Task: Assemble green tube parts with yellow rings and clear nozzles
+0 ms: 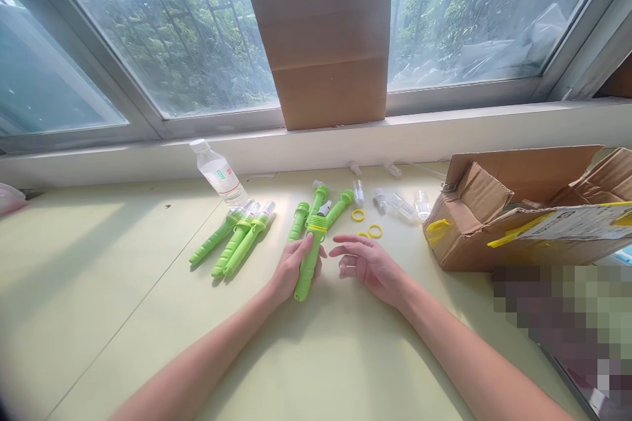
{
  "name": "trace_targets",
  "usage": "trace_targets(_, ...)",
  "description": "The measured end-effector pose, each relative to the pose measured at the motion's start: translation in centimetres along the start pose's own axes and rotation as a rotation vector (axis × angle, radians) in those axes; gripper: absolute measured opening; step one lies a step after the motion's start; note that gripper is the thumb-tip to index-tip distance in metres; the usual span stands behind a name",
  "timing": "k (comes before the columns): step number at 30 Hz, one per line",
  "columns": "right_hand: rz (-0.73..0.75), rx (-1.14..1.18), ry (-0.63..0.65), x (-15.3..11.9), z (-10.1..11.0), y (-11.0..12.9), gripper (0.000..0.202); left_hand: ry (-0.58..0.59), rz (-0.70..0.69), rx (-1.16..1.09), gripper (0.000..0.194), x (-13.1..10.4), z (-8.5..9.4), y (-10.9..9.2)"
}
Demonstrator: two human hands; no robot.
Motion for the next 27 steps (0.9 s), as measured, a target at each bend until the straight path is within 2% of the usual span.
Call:
trace_targets(3, 0.021, 0.016, -0.002, 0.05, 0.04, 0.07, 0.019, -0.026, -0.005, -0.008, 0.059, 0.1, 0.15, 0.01)
trace_targets(27, 0.013, 0.013, 0.073, 0.23, 0.16, -0.1, 0.017, -0.02, -0.004, -0.023, 0.059, 0.17, 0.12, 0.11)
Point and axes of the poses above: each hand's wrist, its own x-axis towards the middle knuckle, its own z-axis out of the back of the hand, y = z × x, the point moved 6 cm from there along x, towards the middle knuckle, and after that the axes turned 6 degrees about z, right-handed, at the moved point
